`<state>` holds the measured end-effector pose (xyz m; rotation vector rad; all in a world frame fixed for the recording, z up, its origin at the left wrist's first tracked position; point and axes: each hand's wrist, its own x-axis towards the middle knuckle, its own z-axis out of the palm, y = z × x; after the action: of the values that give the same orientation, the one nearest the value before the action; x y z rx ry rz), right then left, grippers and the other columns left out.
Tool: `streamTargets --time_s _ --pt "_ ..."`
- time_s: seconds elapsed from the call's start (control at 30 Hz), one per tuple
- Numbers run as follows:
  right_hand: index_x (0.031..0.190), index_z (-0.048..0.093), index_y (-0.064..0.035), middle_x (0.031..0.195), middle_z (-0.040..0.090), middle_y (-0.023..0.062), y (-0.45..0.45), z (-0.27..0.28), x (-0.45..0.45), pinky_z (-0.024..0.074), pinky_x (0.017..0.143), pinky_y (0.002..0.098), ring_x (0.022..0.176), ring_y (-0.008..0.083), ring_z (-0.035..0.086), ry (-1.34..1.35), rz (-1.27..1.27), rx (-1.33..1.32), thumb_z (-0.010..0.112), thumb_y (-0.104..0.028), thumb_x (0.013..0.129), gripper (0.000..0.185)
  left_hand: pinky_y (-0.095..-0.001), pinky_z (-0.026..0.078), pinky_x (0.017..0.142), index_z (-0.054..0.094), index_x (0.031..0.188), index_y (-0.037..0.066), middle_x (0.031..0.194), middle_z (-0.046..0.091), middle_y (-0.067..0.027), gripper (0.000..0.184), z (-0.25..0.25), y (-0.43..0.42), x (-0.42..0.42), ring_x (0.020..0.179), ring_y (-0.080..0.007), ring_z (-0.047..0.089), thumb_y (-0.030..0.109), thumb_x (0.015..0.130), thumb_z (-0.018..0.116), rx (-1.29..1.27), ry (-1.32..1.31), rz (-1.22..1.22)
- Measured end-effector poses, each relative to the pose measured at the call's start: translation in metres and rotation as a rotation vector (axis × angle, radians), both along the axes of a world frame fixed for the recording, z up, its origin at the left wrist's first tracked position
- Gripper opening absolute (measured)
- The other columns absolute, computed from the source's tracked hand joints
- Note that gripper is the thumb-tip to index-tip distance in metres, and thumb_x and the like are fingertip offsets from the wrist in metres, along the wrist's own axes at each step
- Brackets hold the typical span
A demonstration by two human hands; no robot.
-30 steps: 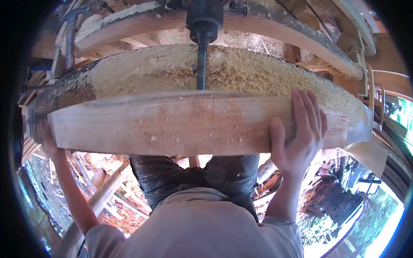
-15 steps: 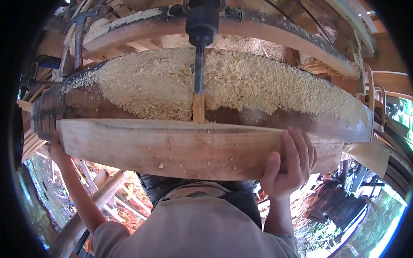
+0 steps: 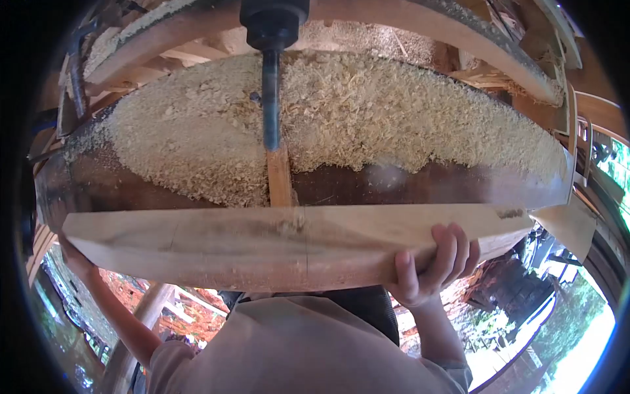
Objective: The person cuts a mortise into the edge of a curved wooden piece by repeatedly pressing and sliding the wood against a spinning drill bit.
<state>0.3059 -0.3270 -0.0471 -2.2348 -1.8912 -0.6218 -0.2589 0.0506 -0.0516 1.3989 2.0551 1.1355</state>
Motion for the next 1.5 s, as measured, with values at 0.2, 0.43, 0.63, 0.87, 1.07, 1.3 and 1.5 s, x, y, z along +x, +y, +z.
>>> streamTargets --time_s 0.2,0.43,0.63,0.87,1.07,1.3,1.5 --pt "0.144 0.025 -0.0390 0.122 0.046 0.0125 -0.012 -0.042 -0.007 0.0354 0.097 0.0573 0.115 0.0335 0.048 -0.095 -0.073 0.268 0.035 -0.062 0.099 0.051 -0.0364 0.056 0.083 0.050 0.130 -0.005 0.115 0.064 -0.0124 0.052 -0.019 -0.020 -0.068 0.098 -0.0252 0.066 0.037 0.100 0.053 0.365 0.564 -0.204" --pt "0.143 0.025 -0.0422 0.121 0.046 0.0102 -0.013 -0.046 -0.008 0.0378 0.095 0.0552 0.113 0.0314 0.048 -0.113 -0.110 0.292 0.028 -0.061 0.101 0.046 -0.0386 0.059 0.081 0.042 0.139 -0.003 0.118 0.064 -0.0163 0.086 -0.019 -0.015 -0.090 0.100 -0.0293 0.068 0.051 0.079 0.073 0.338 0.778 -0.168" --pt "0.144 0.023 -0.0426 0.121 0.046 0.0105 -0.006 -0.044 -0.009 0.0377 0.094 0.0546 0.112 0.0315 0.049 -0.119 -0.113 0.301 0.028 -0.060 0.101 0.046 -0.0404 0.058 0.085 0.041 0.141 -0.004 0.124 0.061 -0.0205 0.082 -0.020 -0.022 -0.087 0.106 -0.0327 0.066 0.045 0.083 0.072 0.312 0.859 -0.139" --pt "0.144 0.029 -0.0356 0.123 0.047 0.0146 -0.001 -0.015 -0.007 0.0361 0.094 0.0559 0.112 0.0347 0.050 -0.069 -0.067 0.112 0.046 -0.060 0.096 0.057 -0.0387 0.055 0.089 0.049 0.138 -0.002 0.126 0.061 -0.0195 0.059 -0.002 -0.023 -0.022 0.110 -0.0282 0.064 0.032 0.093 0.063 0.221 1.015 -0.124" --pt "0.132 0.056 -0.0236 0.123 0.058 0.0205 0.038 0.043 0.000 0.0319 0.104 0.0563 0.113 0.0413 0.057 0.312 -0.030 -0.195 0.070 -0.039 0.079 0.058 -0.0378 0.049 0.099 0.062 0.125 -0.006 0.117 0.067 -0.0181 0.045 0.024 -0.007 0.064 0.113 -0.0249 0.062 0.027 0.101 0.043 0.032 -0.117 0.301" --pt "0.124 0.063 -0.0179 0.122 0.060 0.0208 0.076 0.042 0.014 0.0305 0.106 0.0579 0.112 0.0424 0.058 0.290 -0.007 -0.190 0.066 -0.035 0.076 0.051 -0.0414 0.047 0.104 0.055 0.133 -0.007 0.135 0.055 -0.0201 0.048 0.012 0.014 0.087 0.120 -0.0306 0.057 0.023 0.099 0.036 0.049 -0.296 0.198" --pt "0.124 0.061 -0.0167 0.121 0.061 0.0248 0.089 0.036 0.021 0.0399 0.098 0.0596 0.107 0.0447 0.062 0.230 0.021 -0.134 0.066 -0.051 0.080 0.056 -0.0421 0.040 0.112 0.060 0.129 -0.005 0.139 0.055 -0.0176 0.054 0.014 0.018 0.091 0.127 -0.0302 0.053 0.024 0.100 0.024 0.111 -0.454 0.256"
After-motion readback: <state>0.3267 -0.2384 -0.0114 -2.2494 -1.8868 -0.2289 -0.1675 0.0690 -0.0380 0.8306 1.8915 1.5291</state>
